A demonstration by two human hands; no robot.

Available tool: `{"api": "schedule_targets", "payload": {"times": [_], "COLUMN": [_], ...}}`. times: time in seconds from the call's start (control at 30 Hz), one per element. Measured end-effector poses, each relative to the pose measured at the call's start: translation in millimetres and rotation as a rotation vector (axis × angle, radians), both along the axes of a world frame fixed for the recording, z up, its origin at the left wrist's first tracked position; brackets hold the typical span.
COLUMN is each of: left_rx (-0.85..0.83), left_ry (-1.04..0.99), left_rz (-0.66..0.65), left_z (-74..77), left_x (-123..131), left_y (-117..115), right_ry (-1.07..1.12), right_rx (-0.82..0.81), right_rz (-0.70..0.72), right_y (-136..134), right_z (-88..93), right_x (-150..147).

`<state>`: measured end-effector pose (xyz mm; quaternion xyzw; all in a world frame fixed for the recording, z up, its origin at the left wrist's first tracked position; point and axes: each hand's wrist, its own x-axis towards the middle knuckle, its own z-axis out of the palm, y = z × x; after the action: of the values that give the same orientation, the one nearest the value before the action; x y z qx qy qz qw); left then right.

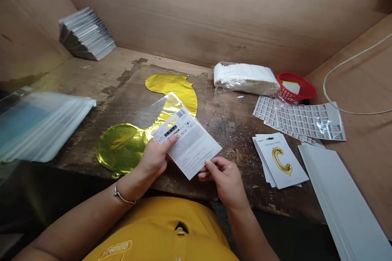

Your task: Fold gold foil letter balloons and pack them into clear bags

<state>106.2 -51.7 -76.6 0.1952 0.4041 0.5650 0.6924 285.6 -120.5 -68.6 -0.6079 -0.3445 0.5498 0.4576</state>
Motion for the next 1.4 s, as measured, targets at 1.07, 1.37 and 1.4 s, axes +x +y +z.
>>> {"api": "schedule_targets", "payload": {"times": [1.07,1.37,1.4], "left_rx": [-0.119,0.275,0.45], "left_ry": [0.197,1.238,1.417], "left_rz": [-0.559,-0.526,-0.407], "left_z": [3.6,27.2,27.8], "left_x": [-43.5,-94.4,-96.9], "left_y": [-0.5,19.3,23.9], "right_ry": [-0.034,-0.16,-0.284], "right_rx": [-0.045,-0.113,-0.067], "right_rz": [0.158,0.25,0.295], "right_y": [54.7,57.8,57.6], "right_z": [17.3,2.8,5.8], "right_x": [-17.6,-40.6,-33.8]}}
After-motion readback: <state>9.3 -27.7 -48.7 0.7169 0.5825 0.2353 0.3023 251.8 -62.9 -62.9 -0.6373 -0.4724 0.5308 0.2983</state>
